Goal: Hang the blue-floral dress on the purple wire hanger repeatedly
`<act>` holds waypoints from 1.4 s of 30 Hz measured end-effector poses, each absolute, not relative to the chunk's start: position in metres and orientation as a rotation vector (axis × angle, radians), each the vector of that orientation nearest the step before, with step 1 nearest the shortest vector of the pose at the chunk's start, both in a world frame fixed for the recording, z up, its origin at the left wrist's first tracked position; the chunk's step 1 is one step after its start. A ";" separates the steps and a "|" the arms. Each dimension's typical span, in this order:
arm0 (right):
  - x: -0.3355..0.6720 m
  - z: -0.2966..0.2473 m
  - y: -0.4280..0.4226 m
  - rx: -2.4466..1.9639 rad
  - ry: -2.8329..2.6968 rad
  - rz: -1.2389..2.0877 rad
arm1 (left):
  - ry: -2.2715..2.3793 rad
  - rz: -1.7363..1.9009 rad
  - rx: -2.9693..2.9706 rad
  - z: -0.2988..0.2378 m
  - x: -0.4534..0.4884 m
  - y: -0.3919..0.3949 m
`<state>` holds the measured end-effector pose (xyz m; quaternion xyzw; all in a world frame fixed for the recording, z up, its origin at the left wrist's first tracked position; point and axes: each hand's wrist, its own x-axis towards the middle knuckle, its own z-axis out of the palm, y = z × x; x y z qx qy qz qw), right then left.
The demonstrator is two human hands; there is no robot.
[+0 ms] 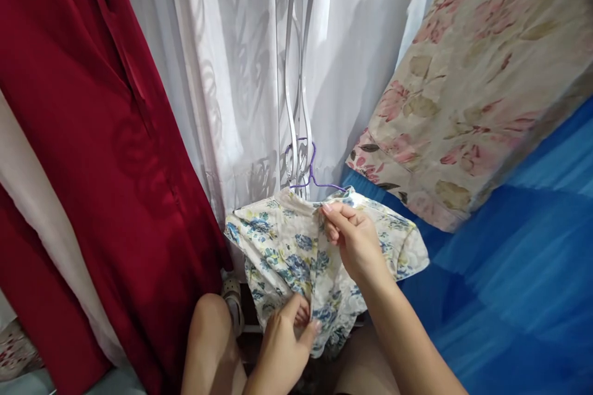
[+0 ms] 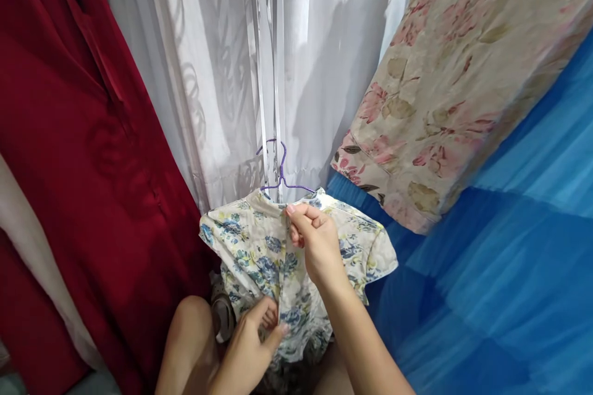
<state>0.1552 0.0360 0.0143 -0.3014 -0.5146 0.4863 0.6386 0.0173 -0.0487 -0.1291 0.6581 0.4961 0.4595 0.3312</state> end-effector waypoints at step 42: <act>0.166 -0.096 0.004 -0.953 -1.411 1.029 | 0.668 1.782 0.144 -0.159 -0.018 0.034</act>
